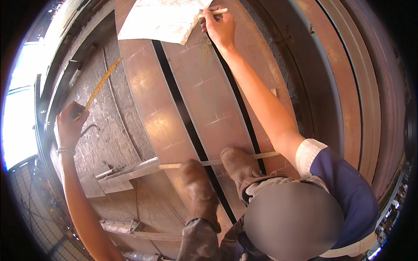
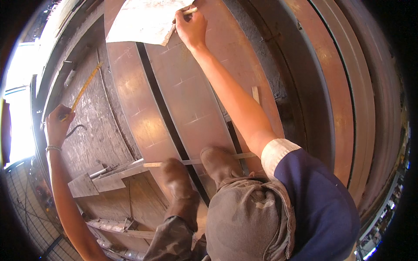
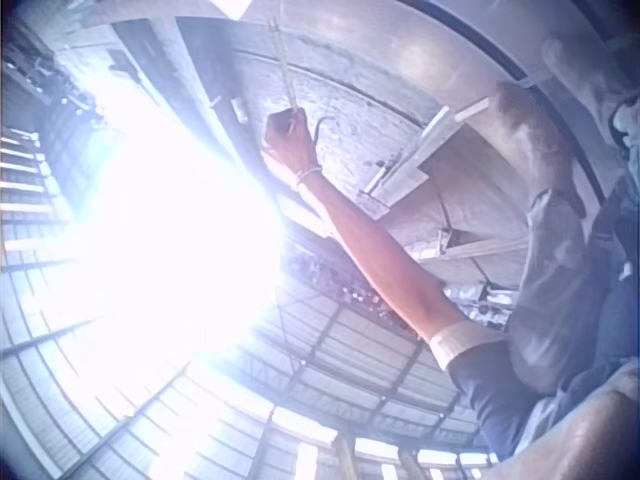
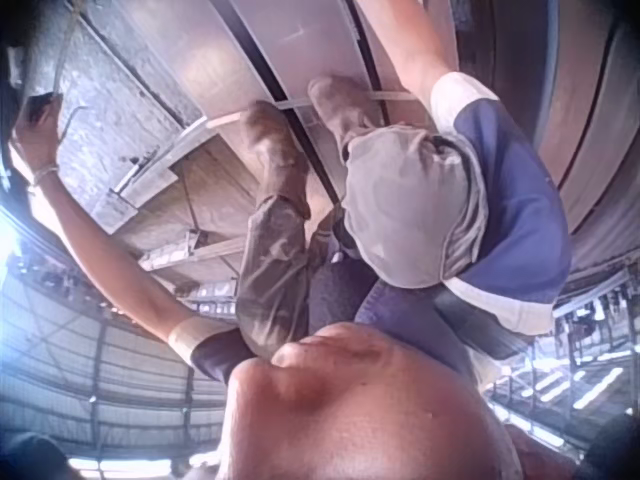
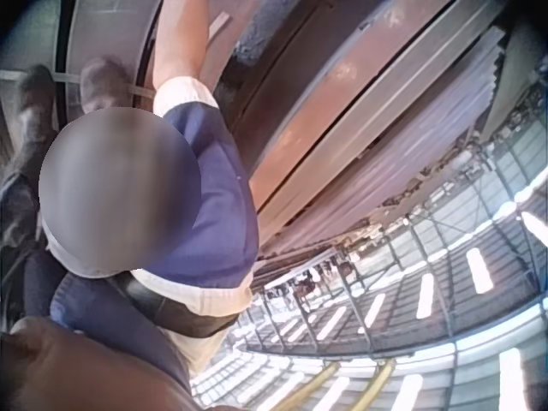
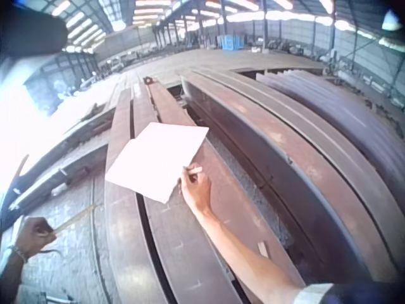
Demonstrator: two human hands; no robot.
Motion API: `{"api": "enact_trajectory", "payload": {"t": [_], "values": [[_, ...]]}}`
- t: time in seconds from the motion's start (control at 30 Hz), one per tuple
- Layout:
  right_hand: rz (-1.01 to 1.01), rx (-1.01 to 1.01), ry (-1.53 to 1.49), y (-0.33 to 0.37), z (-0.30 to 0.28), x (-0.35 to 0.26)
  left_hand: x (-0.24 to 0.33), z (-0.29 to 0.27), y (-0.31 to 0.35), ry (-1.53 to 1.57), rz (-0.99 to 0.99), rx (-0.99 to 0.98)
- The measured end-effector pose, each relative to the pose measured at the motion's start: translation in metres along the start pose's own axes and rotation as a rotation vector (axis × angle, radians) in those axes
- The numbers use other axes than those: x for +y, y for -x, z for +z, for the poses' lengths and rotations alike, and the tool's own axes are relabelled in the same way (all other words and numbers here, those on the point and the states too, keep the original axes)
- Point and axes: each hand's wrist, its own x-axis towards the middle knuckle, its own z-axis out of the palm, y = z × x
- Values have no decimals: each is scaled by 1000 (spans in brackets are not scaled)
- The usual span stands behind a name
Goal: The person measures and marks large curved metal plates using a tape measure, a square ruler, and a white marker. They repeatedly measure distances, draw lines, and reference a document placed on the plates.
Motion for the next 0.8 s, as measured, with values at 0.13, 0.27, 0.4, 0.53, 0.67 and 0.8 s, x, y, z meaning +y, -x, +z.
{"api": "enact_trajectory", "payload": {"t": [0.13, 0.27, 0.4, 0.53, 0.67, 0.8], "values": [[5, -6, -17, -3, -17, -16, 2, 3, -5, 6, 10, -24], [9, -328, 356, 19, -61, -18, 4, 22, -25, 4, 34, -4], [-156, -881, 563, 118, -141, -19, 6, 43, -47, 60, 69, -33], [214, -1274, 854, 237, -249, -55, 9, 51, -60, 111, 90, -32], [188, -1306, 907, 289, -291, -62, 19, 54, -71, 114, 130, -20], [91, -1228, 909, 306, -280, -38, 36, 58, -82, 142, 195, 14]]}}
